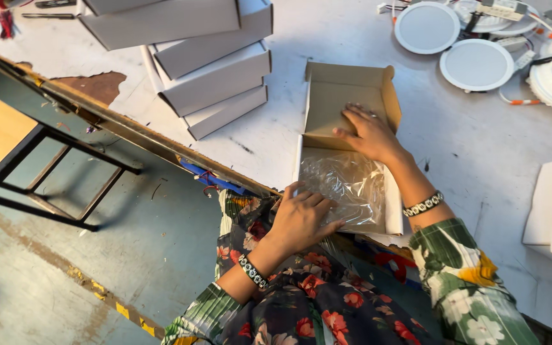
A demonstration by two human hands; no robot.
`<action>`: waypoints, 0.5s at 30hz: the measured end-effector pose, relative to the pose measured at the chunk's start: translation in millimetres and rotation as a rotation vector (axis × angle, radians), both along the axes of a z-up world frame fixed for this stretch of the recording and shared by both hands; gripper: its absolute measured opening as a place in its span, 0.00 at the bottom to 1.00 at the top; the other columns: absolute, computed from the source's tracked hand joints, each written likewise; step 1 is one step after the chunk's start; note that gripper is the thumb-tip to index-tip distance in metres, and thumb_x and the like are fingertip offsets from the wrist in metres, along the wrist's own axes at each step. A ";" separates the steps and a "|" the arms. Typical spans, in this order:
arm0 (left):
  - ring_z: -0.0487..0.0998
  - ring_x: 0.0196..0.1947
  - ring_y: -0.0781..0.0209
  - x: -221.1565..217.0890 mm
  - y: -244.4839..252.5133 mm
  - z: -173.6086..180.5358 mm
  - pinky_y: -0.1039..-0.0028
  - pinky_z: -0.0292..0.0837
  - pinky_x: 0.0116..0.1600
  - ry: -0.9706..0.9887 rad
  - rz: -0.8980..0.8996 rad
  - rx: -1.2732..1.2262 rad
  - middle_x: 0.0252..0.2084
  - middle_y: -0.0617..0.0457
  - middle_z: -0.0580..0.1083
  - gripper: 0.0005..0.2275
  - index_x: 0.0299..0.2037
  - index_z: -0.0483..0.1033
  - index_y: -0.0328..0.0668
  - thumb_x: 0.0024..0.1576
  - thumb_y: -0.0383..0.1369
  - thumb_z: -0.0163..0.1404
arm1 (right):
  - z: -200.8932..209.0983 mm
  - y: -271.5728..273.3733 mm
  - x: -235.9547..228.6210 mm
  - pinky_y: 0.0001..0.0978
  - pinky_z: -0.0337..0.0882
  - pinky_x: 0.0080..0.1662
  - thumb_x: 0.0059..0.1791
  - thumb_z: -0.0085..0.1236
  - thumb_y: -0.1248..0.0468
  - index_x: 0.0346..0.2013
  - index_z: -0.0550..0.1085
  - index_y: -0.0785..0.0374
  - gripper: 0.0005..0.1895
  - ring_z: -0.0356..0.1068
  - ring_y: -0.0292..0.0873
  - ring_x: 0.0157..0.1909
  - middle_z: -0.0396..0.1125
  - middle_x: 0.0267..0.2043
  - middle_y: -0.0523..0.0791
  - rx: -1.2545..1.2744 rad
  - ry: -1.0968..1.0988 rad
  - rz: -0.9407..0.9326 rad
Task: The person repeatedly opens white cardboard boxes, places a plastic bag and a round LED light fixture inside, closes the box, and stacks it. The process is repeated multiple times in a consistent sequence.
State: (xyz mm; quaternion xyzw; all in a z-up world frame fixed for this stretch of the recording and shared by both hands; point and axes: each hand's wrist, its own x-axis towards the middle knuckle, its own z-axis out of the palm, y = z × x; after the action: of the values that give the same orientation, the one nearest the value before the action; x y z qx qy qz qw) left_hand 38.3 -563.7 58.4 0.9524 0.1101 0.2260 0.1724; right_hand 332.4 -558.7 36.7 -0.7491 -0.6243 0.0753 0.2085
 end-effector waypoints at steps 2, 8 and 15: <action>0.79 0.48 0.53 1.2 4.2 2.6 0.56 0.59 0.66 -0.043 0.038 0.065 0.43 0.49 0.78 0.21 0.48 0.77 0.48 0.55 0.53 0.54 | 6.0 -10.5 -0.8 0.47 0.52 0.71 0.54 0.56 0.46 0.64 0.69 0.65 0.32 0.51 0.55 0.77 0.57 0.73 0.55 0.188 0.117 -0.021; 0.79 0.43 0.45 28.2 28.4 -5.8 0.62 0.64 0.56 0.247 0.280 0.172 0.47 0.32 0.75 0.45 0.62 0.65 0.29 0.46 0.64 0.56 | 43.7 -85.8 -66.0 0.36 0.72 0.60 0.51 0.59 0.53 0.61 0.72 0.57 0.25 0.75 0.46 0.58 0.69 0.65 0.46 0.201 0.325 -0.060; 0.81 0.38 0.55 65.7 62.8 -19.4 0.60 0.68 0.56 0.261 0.240 0.054 0.45 0.48 0.79 0.15 0.57 0.73 0.47 0.61 0.37 0.51 | 27.4 -108.0 -109.4 0.43 0.69 0.61 0.53 0.60 0.56 0.60 0.72 0.58 0.22 0.65 0.51 0.67 0.64 0.68 0.49 0.296 0.131 -0.095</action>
State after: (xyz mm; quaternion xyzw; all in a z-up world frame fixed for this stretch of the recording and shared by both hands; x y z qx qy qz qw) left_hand 104.0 -500.9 39.0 0.9580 0.2383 0.1220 0.1029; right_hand 223.0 -666.7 64.0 -0.7325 -0.5774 0.0214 0.3600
